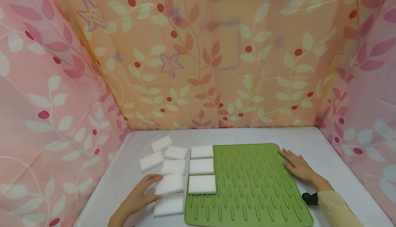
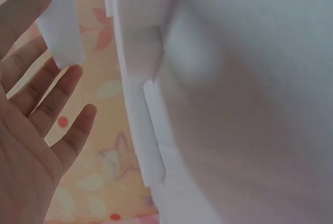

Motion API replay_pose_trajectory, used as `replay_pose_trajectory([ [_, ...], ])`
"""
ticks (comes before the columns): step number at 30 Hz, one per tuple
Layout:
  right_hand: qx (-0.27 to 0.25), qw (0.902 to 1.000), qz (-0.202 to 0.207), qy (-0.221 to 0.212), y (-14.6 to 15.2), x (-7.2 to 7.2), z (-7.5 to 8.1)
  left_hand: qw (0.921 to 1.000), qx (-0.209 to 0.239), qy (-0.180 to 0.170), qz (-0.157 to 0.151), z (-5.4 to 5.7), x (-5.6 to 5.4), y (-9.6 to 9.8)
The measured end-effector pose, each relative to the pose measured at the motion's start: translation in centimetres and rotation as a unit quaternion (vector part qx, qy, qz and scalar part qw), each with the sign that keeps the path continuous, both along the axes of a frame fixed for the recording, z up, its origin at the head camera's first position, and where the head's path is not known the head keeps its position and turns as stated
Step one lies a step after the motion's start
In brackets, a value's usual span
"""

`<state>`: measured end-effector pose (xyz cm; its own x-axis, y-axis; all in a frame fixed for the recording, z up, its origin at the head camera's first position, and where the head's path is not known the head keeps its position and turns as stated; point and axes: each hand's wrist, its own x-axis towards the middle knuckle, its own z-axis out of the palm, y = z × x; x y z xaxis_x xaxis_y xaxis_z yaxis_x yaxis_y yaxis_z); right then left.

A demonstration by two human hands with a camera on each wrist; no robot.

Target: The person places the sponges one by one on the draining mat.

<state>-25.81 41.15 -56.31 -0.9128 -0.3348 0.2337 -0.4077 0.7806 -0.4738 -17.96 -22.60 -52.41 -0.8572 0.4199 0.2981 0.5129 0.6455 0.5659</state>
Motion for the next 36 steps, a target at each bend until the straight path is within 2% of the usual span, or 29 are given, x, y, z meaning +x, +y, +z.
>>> replay_pose_trajectory([
  [8,0.002,1.0000,0.000,0.004,0.1,-0.1,-0.4,0.9989,-0.006,0.010,-0.046,-0.3,0.0,2.2],
  [15,-0.001,1.0000,0.000,-0.001,0.0,-0.1,-0.3,0.9981,-0.007,0.003,-0.062,-0.1,0.3,3.6],
  [22,0.003,1.0000,-0.002,0.002,0.1,-0.1,-0.3,0.9946,0.005,0.024,-0.101,-0.3,0.5,4.9],
  [26,0.003,1.0000,-0.001,0.004,0.0,0.0,-0.2,0.9929,0.010,0.017,-0.118,-0.4,0.7,5.6],
  [36,0.001,1.0000,-0.003,0.004,-0.1,-0.1,0.0,0.9877,-0.017,-0.003,-0.155,-0.1,1.3,7.1],
])
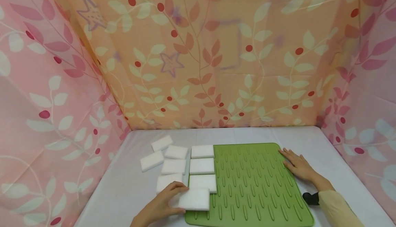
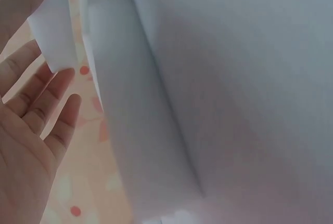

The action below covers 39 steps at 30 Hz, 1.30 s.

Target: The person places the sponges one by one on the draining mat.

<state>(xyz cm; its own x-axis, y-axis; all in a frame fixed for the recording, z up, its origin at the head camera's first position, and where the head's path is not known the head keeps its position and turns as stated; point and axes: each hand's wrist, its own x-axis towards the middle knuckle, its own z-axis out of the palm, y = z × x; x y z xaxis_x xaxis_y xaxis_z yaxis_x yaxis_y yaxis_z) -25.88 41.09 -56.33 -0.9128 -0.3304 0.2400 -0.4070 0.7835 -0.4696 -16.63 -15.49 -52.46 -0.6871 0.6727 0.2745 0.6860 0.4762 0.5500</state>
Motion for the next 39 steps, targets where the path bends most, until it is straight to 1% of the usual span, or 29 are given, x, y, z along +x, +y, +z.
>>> replay_pose_trajectory([
  [4,-0.003,1.0000,0.001,-0.002,0.0,0.0,0.0,0.9999,-0.005,-0.008,-0.004,-0.4,0.1,0.6],
  [7,-0.003,1.0000,0.002,-0.004,0.1,0.0,0.0,0.9999,-0.012,-0.003,-0.006,-0.8,0.3,1.0],
  [9,-0.001,1.0000,0.001,-0.004,0.1,0.0,-0.1,0.9998,-0.019,0.009,-0.005,-0.9,0.4,1.2],
  [15,0.001,1.0000,0.002,-0.002,0.3,-0.1,-0.1,0.9967,-0.046,0.067,0.004,-0.8,0.5,1.6],
  [18,-0.001,1.0000,0.003,-0.005,0.2,0.0,0.1,0.9952,-0.055,0.081,0.006,-0.8,0.4,1.8],
  [26,0.001,1.0000,0.002,-0.004,0.2,-0.1,0.1,0.9922,-0.097,0.078,0.005,-1.0,0.2,2.3],
  [33,-0.003,1.0000,0.002,-0.003,0.2,-0.1,-0.1,0.9904,-0.108,0.086,0.009,-0.9,0.3,2.5],
  [39,-0.003,1.0000,0.001,-0.006,0.2,-0.1,-0.2,0.9908,-0.113,0.072,0.018,-0.7,0.5,2.4],
])
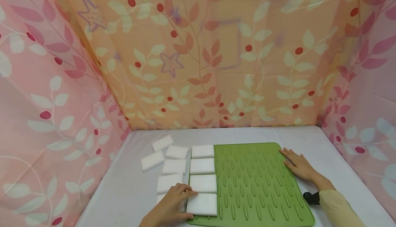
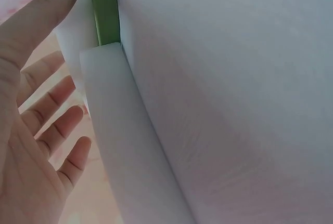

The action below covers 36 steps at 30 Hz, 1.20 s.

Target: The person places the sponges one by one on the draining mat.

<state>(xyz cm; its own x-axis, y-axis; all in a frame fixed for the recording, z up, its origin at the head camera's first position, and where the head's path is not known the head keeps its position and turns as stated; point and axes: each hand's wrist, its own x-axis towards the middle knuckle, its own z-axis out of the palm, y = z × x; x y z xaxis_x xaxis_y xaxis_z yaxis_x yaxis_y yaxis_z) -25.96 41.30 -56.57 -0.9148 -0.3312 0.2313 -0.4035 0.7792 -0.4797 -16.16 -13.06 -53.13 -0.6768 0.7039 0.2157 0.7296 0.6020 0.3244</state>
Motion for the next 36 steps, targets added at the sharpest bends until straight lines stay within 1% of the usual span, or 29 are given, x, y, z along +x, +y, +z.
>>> replay_pose_trajectory([
  [5,0.000,1.0000,0.000,0.002,-0.1,0.1,0.0,0.9999,0.005,-0.010,0.002,0.0,-0.1,-0.3],
  [8,0.001,1.0000,-0.001,0.002,0.0,0.1,0.0,0.9999,0.012,-0.006,0.005,-0.1,-0.1,-0.7],
  [11,0.001,1.0000,-0.001,0.003,0.0,0.0,-0.1,0.9996,0.023,0.015,0.008,-0.1,-0.2,-1.3],
  [15,0.001,1.0000,0.000,0.004,0.0,0.0,-0.1,0.9981,0.040,0.045,0.011,0.1,-0.4,-2.1],
  [18,0.001,1.0000,0.000,0.005,0.0,0.0,0.0,0.9973,0.048,0.052,0.019,0.4,-0.6,-2.8],
  [22,-0.001,1.0000,-0.001,0.006,-0.1,0.2,0.0,0.9970,0.049,0.041,0.043,1.0,-1.0,-3.8],
  [25,-0.002,1.0000,-0.002,0.004,-0.2,0.3,0.0,0.9960,0.058,0.026,0.063,1.4,-1.3,-4.7],
  [28,-0.004,1.0000,-0.002,0.004,-0.2,0.3,0.0,0.9940,0.068,0.020,0.084,1.6,-1.5,-5.6],
  [31,-0.005,1.0000,-0.001,0.006,-0.2,0.2,-0.1,0.9922,0.074,0.021,0.098,1.5,-1.6,-6.4],
  [34,-0.002,1.0000,-0.001,0.008,-0.1,0.1,-0.1,0.9915,0.076,0.028,0.102,1.2,-1.5,-7.0],
  [36,0.000,0.9999,-0.002,0.012,-0.1,0.0,-0.1,0.9915,0.073,0.025,0.104,1.0,-1.4,-7.3],
])
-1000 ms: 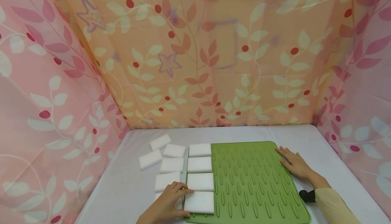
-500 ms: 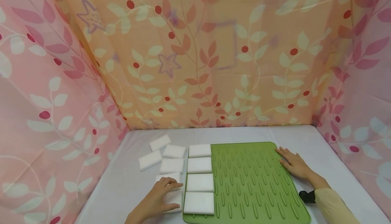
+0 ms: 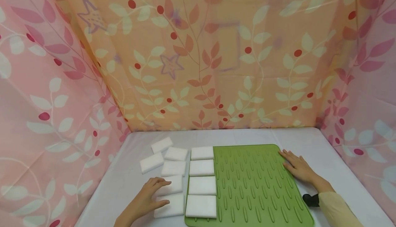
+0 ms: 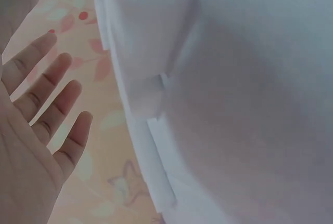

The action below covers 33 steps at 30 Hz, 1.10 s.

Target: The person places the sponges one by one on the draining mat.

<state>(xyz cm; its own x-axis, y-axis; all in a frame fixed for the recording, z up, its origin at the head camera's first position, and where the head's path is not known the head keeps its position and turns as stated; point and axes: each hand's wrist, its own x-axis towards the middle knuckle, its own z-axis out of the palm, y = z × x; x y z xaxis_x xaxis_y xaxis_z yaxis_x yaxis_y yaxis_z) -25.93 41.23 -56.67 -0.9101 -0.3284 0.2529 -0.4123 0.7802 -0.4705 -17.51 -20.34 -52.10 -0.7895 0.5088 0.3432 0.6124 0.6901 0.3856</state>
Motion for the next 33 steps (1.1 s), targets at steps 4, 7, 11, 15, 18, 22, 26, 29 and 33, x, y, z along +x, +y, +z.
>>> replay_pose_trajectory([
  [4,0.001,1.0000,0.002,0.004,0.0,-0.1,0.2,0.9998,-0.010,-0.019,0.005,-0.2,0.5,-0.5],
  [7,0.001,1.0000,0.003,0.006,0.0,-0.1,0.3,0.9992,-0.021,-0.032,0.006,-0.2,0.9,-0.7],
  [11,0.001,1.0000,0.004,0.004,0.0,0.0,0.4,0.9988,-0.034,-0.036,-0.004,-0.3,1.4,-1.1],
  [15,0.000,1.0000,0.004,0.001,-0.1,0.0,0.3,0.9982,-0.049,-0.032,-0.013,-0.6,1.7,-1.3],
  [18,-0.001,1.0000,0.003,0.002,-0.1,0.1,0.2,0.9979,-0.054,-0.032,-0.018,-0.8,1.9,-1.5],
  [22,-0.001,1.0000,0.004,0.003,-0.2,0.1,0.3,0.9984,-0.046,-0.025,-0.020,-1.2,2.1,-1.7],
  [26,-0.001,1.0000,0.004,0.000,-0.2,0.2,0.3,0.9990,-0.036,-0.009,-0.023,-1.6,2.1,-2.0],
  [29,0.000,1.0000,0.004,0.001,-0.2,0.2,0.3,0.9990,-0.031,-0.006,-0.032,-1.9,2.1,-2.3],
  [33,0.000,1.0000,0.005,0.002,-0.3,0.2,0.2,0.9988,-0.029,-0.020,-0.034,-1.7,2.2,-2.4],
])
